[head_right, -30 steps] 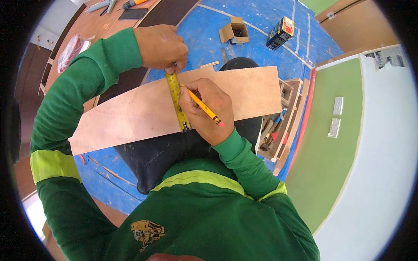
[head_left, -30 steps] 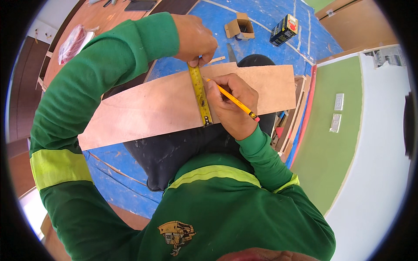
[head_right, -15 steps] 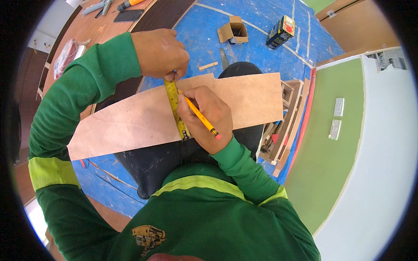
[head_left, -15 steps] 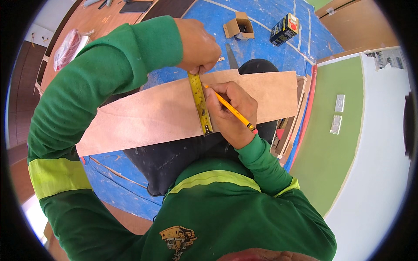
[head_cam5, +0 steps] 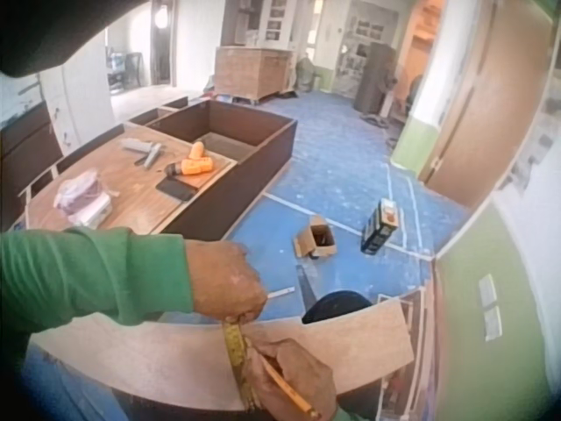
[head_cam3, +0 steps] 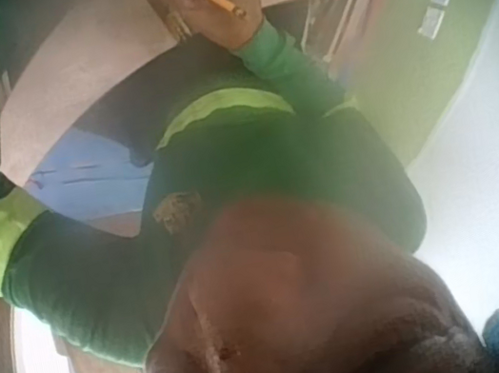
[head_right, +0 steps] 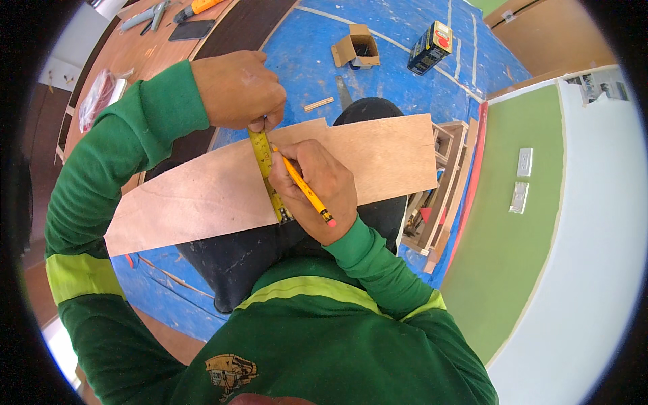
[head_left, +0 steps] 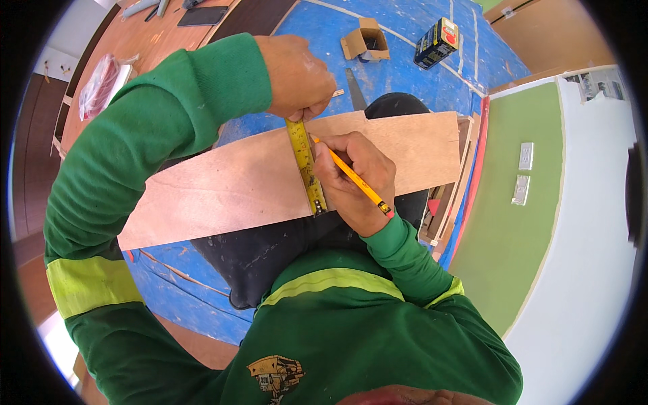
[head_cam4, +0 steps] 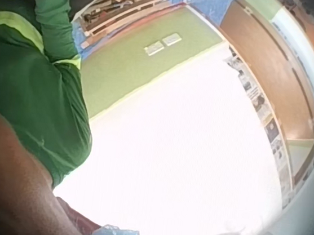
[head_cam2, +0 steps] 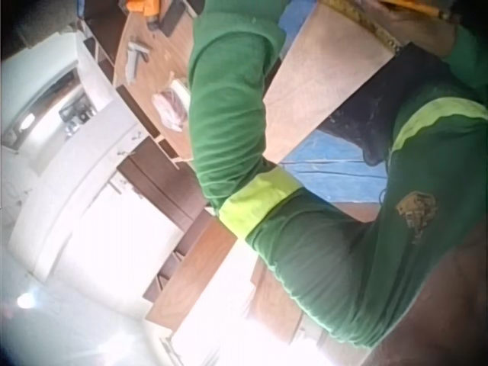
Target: The person measures and marks a wooden board with a tape measure, pencil, and try square, then uses a hand saw to cut along the marked line. The person repeats measuring and marking on the cut piece.
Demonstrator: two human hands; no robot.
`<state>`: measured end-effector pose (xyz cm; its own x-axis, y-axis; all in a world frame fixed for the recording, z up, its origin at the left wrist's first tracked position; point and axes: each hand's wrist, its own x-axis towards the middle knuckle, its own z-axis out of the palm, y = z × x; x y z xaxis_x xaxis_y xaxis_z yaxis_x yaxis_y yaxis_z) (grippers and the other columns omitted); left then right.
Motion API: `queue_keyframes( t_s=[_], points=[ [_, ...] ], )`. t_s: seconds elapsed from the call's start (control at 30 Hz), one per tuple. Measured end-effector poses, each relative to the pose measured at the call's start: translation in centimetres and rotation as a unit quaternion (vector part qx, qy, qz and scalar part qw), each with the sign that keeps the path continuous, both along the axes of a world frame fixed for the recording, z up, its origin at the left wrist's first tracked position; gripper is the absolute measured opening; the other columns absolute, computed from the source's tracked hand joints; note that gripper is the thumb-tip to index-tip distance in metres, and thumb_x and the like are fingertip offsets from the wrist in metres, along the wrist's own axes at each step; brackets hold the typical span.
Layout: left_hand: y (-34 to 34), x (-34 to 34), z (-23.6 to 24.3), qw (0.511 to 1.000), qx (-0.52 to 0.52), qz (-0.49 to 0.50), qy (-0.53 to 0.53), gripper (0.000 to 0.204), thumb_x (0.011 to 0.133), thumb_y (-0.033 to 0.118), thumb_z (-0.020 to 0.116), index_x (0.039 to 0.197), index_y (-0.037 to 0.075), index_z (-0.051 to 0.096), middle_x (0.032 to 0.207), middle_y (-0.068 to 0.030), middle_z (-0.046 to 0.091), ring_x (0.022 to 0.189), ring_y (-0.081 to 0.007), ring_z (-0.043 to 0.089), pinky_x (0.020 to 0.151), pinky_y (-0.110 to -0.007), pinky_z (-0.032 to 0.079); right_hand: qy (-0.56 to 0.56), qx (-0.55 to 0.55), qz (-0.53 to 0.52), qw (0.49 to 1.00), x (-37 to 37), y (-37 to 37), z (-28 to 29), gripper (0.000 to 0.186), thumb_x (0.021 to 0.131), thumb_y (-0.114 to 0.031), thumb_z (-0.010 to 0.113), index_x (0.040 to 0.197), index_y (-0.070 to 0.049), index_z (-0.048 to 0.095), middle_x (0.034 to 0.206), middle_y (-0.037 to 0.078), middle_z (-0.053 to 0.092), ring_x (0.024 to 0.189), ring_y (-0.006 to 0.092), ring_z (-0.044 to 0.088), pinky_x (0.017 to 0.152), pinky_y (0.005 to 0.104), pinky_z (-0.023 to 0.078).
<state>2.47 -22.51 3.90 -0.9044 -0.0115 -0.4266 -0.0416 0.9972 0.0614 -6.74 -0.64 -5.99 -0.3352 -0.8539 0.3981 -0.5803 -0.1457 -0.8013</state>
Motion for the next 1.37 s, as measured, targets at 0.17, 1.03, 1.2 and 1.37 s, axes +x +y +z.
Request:
queue_keyframes(
  t_s=[0.17,1.03,1.2,1.37],
  points=[
    [-0.3,-0.4,-0.5,1.0,0.011,0.01,-0.007,0.005,0.096,0.021,0.088,0.099,0.02,0.092,0.089,0.0032,0.086,0.09,-0.0177,0.08,0.092,-0.039,0.051,-0.011,-0.004,0.01,1.0,-0.2,-0.1,-0.4,0.018,0.101,-0.009,0.085,0.109,-0.004,0.07,0.095,0.013,0.074,0.077,0.0313,0.077,0.068,0.0396,0.061],
    [-0.5,-0.3,-1.0,0.999,0.023,0.006,0.033,0.004,0.093,0.021,0.089,0.096,0.021,0.091,0.09,0.003,0.085,0.09,-0.0186,0.079,0.092,-0.039,0.051,-0.014,-0.005,-0.016,1.0,-0.3,0.0,-0.5,0.018,0.101,-0.009,0.086,0.11,-0.004,0.071,0.095,0.014,0.075,0.076,0.0311,0.077,0.068,0.04,0.062],
    [-0.6,-0.8,-1.1,0.999,0.005,-0.026,0.028,0.005,0.093,0.021,0.088,0.097,0.021,0.09,0.091,0.0029,0.085,0.092,-0.0194,0.08,0.093,-0.04,0.054,0.009,-0.009,-0.009,1.0,-0.4,-0.1,-0.8,0.018,0.101,-0.01,0.086,0.109,-0.004,0.07,0.093,0.013,0.074,0.075,0.0315,0.077,0.067,0.0407,0.061],
    [0.0,-0.9,-0.4,1.0,-0.013,-0.008,-0.015,0.01,0.097,0.022,0.087,0.105,0.019,0.092,0.097,0.0033,0.088,0.094,-0.0179,0.081,0.095,-0.041,0.051,0.024,-0.016,0.0,1.0,-0.5,-0.2,-0.8,0.019,0.101,-0.012,0.086,0.109,-0.006,0.07,0.094,0.014,0.074,0.077,0.0318,0.077,0.068,0.0422,0.062]
  ],
)
